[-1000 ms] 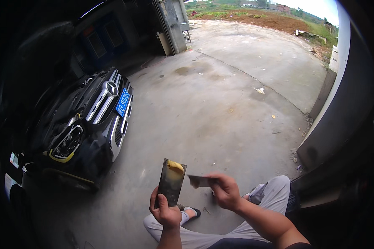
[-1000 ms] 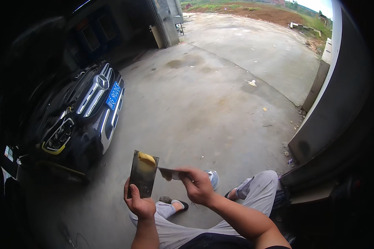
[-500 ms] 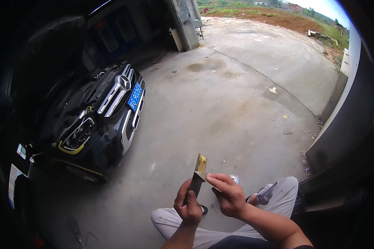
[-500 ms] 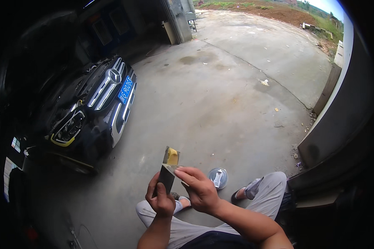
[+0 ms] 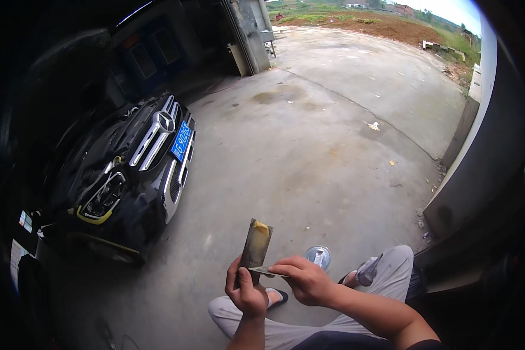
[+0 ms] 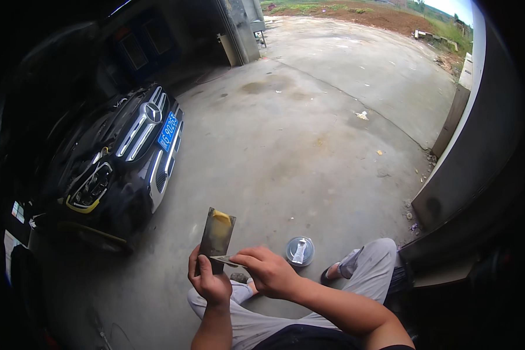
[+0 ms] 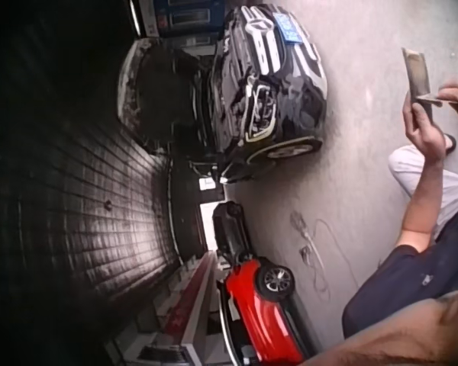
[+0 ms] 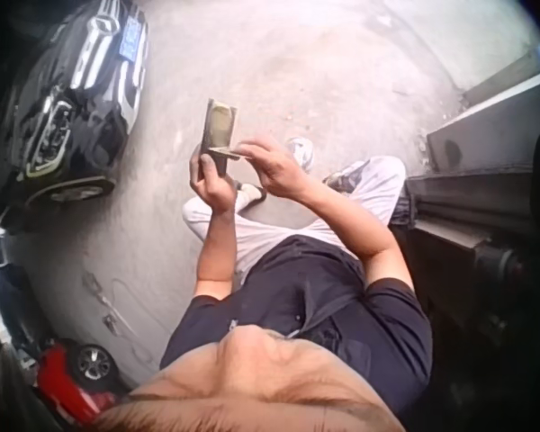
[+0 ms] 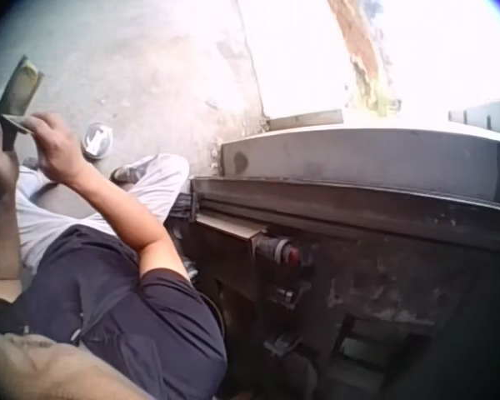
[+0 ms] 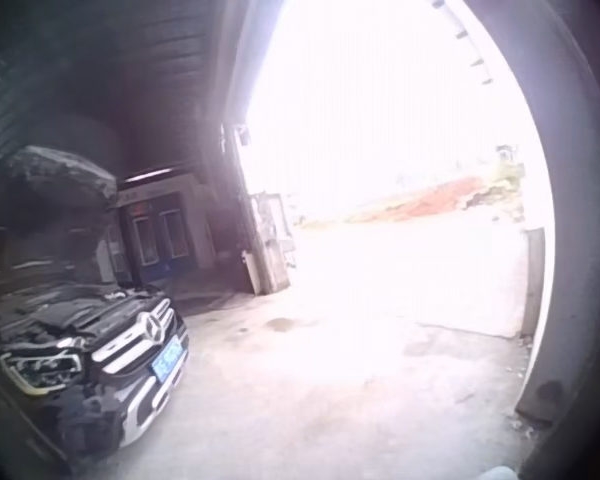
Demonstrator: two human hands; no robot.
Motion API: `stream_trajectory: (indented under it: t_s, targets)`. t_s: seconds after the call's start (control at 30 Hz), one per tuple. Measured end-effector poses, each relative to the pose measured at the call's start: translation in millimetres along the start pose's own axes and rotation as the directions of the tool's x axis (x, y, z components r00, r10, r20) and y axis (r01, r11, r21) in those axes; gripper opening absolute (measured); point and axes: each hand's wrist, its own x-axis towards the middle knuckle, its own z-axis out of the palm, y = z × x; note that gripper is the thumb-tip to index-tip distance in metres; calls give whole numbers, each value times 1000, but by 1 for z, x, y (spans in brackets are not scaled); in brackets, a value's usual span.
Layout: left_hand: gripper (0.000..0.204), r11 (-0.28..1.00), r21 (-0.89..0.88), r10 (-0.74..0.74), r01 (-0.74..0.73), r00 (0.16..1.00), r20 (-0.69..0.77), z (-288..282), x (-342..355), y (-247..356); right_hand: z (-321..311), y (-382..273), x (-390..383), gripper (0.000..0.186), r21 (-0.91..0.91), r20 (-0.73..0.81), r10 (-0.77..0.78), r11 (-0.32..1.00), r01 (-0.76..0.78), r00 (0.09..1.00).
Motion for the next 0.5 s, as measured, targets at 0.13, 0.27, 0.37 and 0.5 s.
stream_trajectory:
  t_s: [0.13,0.27,0.37,0.5]
  targets:
    - [35,988,-129,75,-80,996,-47,-10,4,15,-25,7,3,26,459,-200,125,888,-20,972]
    - [29,866,-419,-280,273,959,47,-20,-10,2,-29,-4,29,30,916,-224,270,386,108,937]
    - [39,838,-458,-292,295,953,80,-20,-4,4,-19,-8,28,30,372,-110,48,928,-3,993]
    - [34,970,-230,-77,84,996,40,-30,1,2,-34,21,17,32,307,-265,182,947,-96,947]
